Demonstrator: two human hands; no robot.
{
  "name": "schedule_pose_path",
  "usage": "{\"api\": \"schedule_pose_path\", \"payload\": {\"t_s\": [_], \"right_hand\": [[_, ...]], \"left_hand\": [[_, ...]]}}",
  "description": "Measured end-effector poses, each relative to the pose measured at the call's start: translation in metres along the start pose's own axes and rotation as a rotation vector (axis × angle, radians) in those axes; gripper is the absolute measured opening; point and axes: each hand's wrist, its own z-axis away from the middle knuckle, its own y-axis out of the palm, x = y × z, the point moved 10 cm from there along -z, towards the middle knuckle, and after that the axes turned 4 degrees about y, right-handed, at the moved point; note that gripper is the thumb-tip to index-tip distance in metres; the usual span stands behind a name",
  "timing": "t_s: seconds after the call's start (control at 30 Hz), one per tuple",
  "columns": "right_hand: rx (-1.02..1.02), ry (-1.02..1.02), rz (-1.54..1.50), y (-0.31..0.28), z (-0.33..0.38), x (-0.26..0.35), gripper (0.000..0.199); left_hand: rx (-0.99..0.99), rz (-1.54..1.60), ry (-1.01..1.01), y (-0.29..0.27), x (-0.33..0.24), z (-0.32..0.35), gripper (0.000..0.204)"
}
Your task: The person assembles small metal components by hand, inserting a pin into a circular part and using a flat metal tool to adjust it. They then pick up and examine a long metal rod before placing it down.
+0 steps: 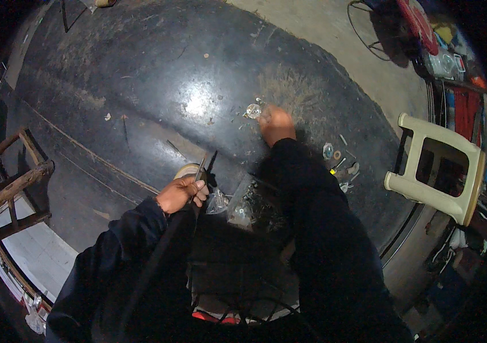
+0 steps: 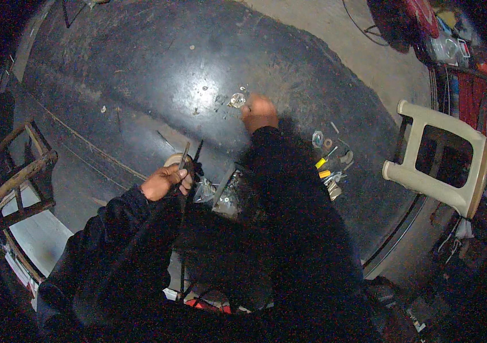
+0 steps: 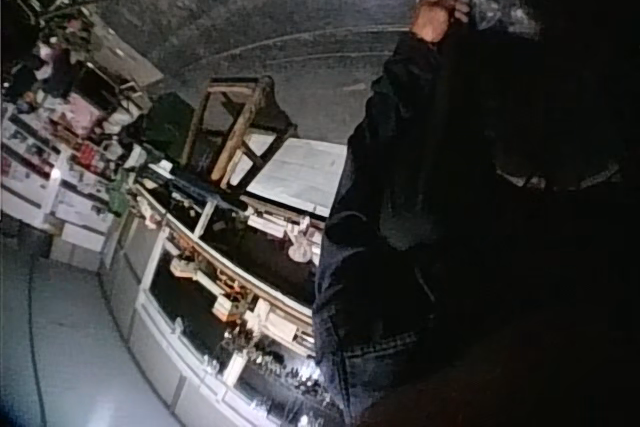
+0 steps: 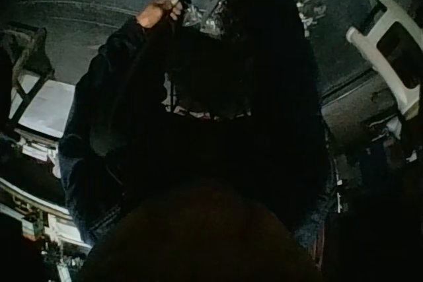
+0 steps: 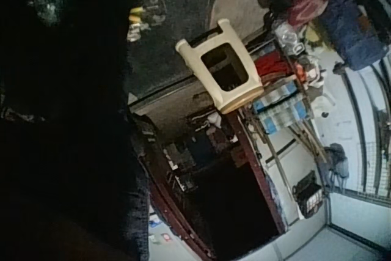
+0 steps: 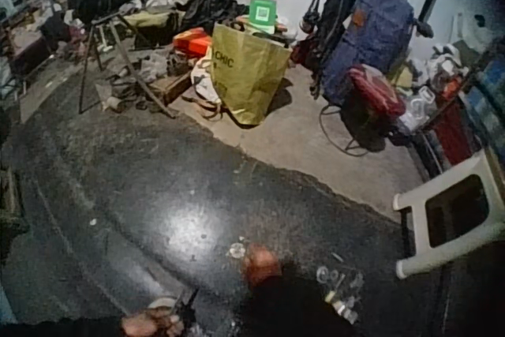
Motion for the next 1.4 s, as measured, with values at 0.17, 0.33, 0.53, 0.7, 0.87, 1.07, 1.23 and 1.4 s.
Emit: {"api": "schedule_pose_path", "payload": {"t_s": [0.17,0.33,0.53,0.7,0.87,1.07,1.23,1.4], "right_hand": [[-0.024,0.073,-0.046,-0.005,-0.008,-0.011,0.017],[-0.029,-0.04,-0.085,-0.002,-0.008,0.004,0.017],[0.012,-0.058,-0.022,0.008,-0.012,0.009,0.018],[0.055,-0.07,-0.045,0.016,-0.008,0.006,0.015],[-0.053,-0.161,0.002,0.005,-0.002,0.014,0.017],[-0.003,0.027,-0.114,-0.002,-0.004,0.006,0.01],[0.067,0.037,-0.188,-0.022,0.007,-0.003,0.014],[0.437,0.183,-0.194,-0.01,0.04,-0.016,0.018]], "left_hand": [[0.002,0.004,0.004,0.0,-0.002,-0.001,0.033],[-0.007,-0.002,-0.002,-0.001,-0.001,-0.002,0.035],[0.009,0.008,-0.011,-0.002,0.002,-0.002,0.034],[-0.002,0.001,-0.016,-0.003,0.002,-0.001,0.035],[0.016,0.021,-0.001,-0.002,0.002,-0.004,0.034],[-0.012,0.003,-0.016,-0.005,0.004,-0.003,0.034],[-0.005,0.055,-0.023,-0.004,0.006,-0.005,0.032],[-0.024,0.036,-0.028,-0.006,0.009,-0.006,0.03]]}}
